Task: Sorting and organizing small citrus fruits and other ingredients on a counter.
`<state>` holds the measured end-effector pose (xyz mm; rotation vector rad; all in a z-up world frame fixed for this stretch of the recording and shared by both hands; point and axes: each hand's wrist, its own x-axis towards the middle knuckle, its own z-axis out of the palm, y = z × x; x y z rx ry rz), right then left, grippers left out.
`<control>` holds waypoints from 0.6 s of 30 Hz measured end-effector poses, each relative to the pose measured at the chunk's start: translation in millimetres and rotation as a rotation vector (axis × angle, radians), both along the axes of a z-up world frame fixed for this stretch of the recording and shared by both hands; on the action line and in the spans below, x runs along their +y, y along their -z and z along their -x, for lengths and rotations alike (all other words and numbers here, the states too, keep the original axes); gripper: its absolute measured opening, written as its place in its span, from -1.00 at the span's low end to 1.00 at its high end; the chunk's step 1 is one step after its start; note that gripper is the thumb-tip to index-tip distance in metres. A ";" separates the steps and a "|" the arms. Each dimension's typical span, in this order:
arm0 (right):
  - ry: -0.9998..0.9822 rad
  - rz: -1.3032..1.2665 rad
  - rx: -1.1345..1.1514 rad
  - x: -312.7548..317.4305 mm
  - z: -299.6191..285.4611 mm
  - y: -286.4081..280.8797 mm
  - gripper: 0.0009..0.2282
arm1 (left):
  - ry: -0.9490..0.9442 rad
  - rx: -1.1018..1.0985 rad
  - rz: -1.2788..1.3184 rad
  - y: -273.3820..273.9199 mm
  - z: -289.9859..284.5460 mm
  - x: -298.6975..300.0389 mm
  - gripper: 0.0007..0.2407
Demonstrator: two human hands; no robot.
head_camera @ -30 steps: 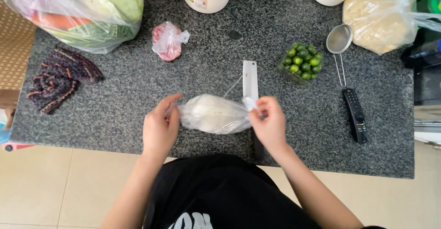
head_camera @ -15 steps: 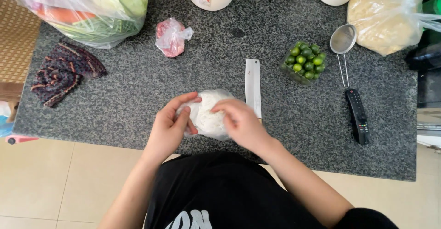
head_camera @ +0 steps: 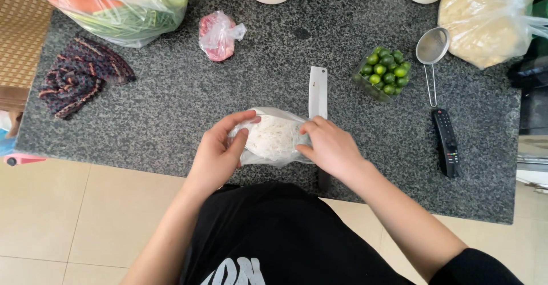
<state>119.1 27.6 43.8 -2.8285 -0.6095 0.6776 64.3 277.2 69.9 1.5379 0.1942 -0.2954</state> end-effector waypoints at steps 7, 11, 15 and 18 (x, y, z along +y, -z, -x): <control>-0.010 0.110 0.227 -11.9 -7.3 -28.0 -0.77 | -0.006 0.037 -0.038 -1.6 -0.6 2.0 -0.72; -0.057 -0.163 0.445 -13.1 -7.3 -12.1 -0.81 | -0.009 -0.005 -0.052 1.0 -0.4 1.3 -0.73; 0.022 -0.532 0.782 11.9 -5.7 26.0 -0.79 | 0.001 -0.025 -0.070 -1.7 0.3 0.0 -0.73; 0.470 -1.034 0.983 33.2 -7.0 63.9 -0.77 | 0.020 0.014 -0.073 -1.2 2.2 0.0 -0.72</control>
